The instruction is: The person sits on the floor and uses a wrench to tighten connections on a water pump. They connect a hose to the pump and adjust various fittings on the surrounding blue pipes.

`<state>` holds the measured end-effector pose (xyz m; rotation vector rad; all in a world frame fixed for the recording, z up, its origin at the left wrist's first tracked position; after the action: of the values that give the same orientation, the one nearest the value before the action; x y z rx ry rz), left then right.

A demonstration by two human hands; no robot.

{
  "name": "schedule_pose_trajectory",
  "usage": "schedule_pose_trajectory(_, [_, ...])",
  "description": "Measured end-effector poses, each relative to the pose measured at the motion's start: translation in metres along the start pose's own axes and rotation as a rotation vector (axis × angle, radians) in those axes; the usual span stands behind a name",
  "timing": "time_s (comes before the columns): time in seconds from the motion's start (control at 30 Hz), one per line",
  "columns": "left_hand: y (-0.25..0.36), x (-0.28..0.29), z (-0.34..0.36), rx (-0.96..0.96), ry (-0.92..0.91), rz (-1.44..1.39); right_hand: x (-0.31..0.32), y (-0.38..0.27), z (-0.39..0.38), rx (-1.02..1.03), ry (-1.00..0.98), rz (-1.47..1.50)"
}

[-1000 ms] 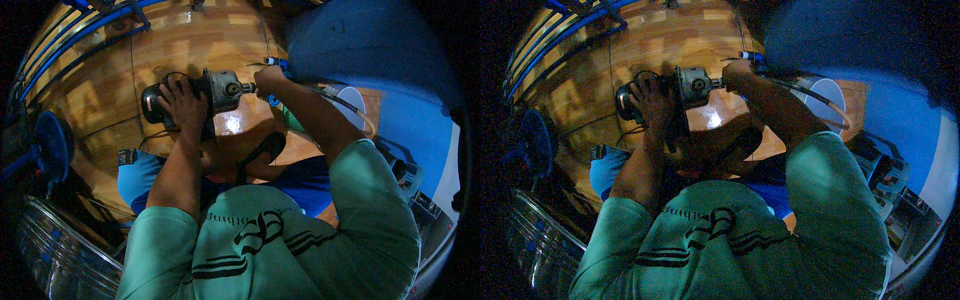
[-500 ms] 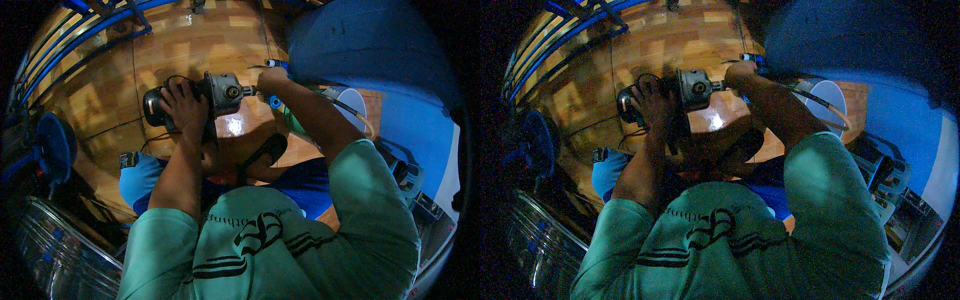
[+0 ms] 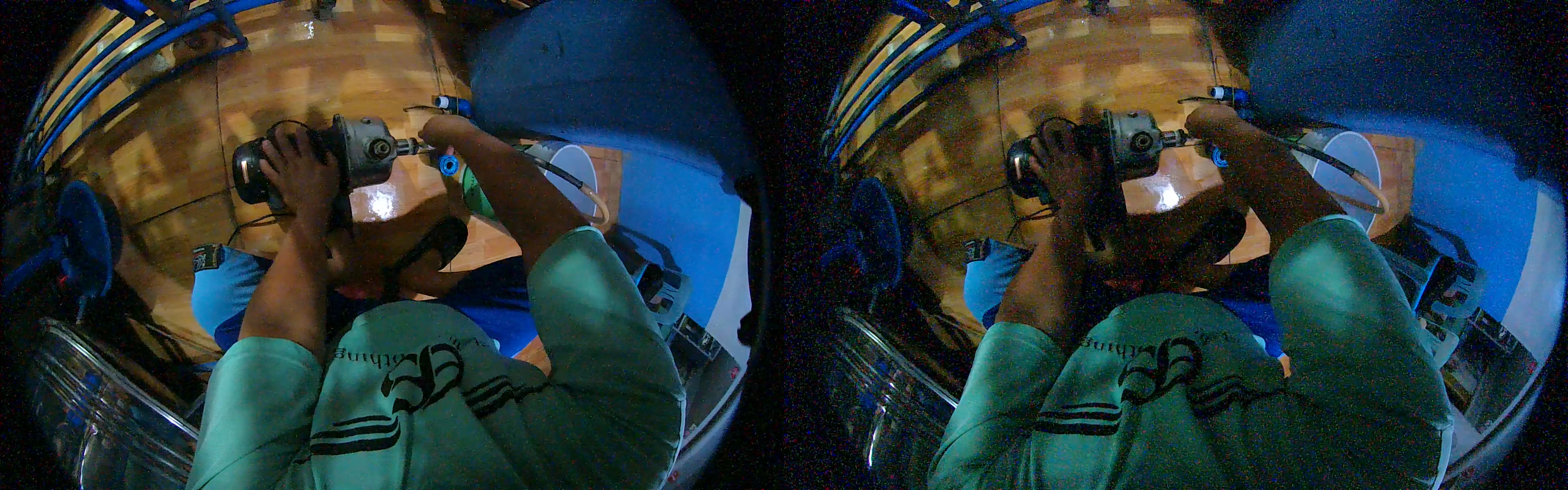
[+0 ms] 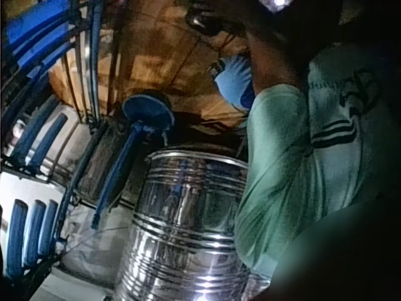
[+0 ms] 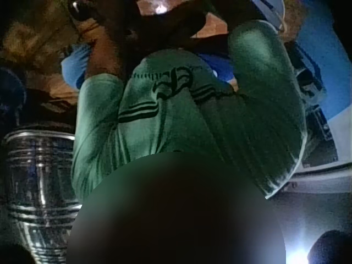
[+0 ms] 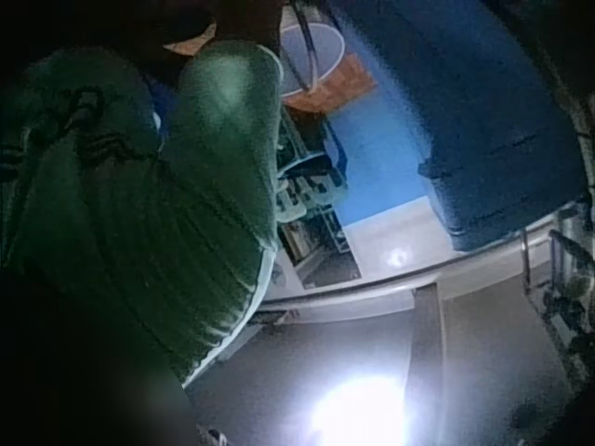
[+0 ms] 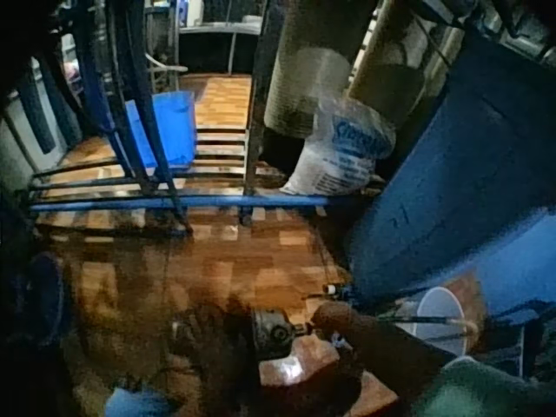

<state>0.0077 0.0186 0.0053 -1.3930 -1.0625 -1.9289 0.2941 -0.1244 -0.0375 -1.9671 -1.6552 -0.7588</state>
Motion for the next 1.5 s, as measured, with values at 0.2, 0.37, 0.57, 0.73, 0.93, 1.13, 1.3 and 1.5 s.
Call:
schedule_pose_trajectory(0.2, [-0.009,-0.001,-0.003,0.006,0.033,0.038,0.056,-0.066,-0.025,-0.094,0.065,-0.386])
schedule_pose_trajectory(0.37, [-0.014,0.001,0.001,0.013,0.031,0.028,0.068,-0.06,-0.016,-0.175,-0.028,-0.094])
schedule_pose_trajectory(0.57, [-0.003,0.002,0.002,0.029,0.0,0.015,0.025,-0.022,-0.003,-0.099,0.017,-0.117])
schedule_pose_trajectory(0.73, [-0.01,-0.001,0.0,0.018,0.033,0.046,0.076,-0.068,-0.026,-0.151,0.005,-0.265])
schedule_pose_trajectory(0.93, [-0.008,0.0,-0.001,0.021,0.034,0.023,0.045,-0.042,-0.016,-0.316,0.049,0.03])
schedule_pose_trajectory(1.13, [-0.008,0.002,-0.002,0.018,0.005,0.027,0.073,-0.074,-0.037,-0.084,-0.014,-0.389])
schedule_pose_trajectory(1.3, [-0.008,0.002,0.002,0.021,0.018,0.015,0.062,-0.036,-0.021,-0.167,-0.013,0.028])
schedule_pose_trajectory(1.5, [-0.007,-0.004,0.0,0.029,0.037,0.01,0.055,-0.061,-0.026,0.043,0.098,-0.57])
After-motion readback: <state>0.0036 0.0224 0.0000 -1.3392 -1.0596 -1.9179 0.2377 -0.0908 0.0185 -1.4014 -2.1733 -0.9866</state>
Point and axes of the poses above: each hand's wrist, its own z-axis towards the middle knuckle, its own x-axis out of the back of the hand, y = z × x, the point moved 1 cm from there along z, towards the middle knuckle, and after that the axes turned 7 degrees about y, right-handed, at the moved point
